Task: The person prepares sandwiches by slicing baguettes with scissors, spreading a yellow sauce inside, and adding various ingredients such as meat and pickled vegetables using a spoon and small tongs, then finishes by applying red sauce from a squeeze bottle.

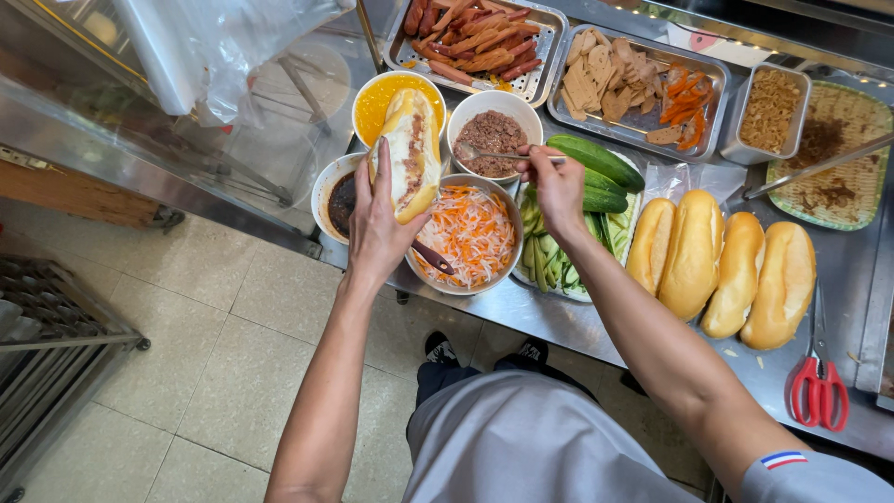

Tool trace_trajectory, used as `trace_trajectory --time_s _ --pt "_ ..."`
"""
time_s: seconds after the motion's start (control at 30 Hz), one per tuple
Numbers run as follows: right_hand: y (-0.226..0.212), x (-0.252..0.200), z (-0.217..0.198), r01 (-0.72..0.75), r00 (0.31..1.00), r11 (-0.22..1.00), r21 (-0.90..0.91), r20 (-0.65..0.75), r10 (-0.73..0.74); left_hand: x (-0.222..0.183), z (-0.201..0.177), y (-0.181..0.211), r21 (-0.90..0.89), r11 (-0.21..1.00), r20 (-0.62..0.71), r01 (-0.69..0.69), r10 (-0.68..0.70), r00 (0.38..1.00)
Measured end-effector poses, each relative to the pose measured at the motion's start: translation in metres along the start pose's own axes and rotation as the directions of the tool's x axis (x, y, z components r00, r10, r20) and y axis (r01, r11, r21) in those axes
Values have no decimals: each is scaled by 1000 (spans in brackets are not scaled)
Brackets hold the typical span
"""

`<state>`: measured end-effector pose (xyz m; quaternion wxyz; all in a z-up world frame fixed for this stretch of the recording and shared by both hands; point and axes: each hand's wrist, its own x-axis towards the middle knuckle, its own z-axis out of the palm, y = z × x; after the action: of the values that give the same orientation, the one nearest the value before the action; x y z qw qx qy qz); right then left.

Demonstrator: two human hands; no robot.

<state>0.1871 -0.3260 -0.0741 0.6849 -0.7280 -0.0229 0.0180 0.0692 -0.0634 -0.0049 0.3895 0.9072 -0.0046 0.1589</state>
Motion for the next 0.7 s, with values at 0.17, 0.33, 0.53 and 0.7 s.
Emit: trace_trajectory --time_s 0.17,0.33,0.53,0.7 --pt "-34 -20 -12 167 984 985 32 53 -169 8 9 -4 96 992 -10 -77 78 997" --pt "-60 -40 5 758 651 578 -303 412 -637 8 11 8 100 982 13 -162 162 987" --pt "-74 -76 -18 895 445 312 -317 633 -633 18 -6 0 141 973 -66 -185 196 978" --pt "-54 -57 -17 484 872 795 -365 271 -407 19 -12 -2 125 982 -38 -139 145 989"
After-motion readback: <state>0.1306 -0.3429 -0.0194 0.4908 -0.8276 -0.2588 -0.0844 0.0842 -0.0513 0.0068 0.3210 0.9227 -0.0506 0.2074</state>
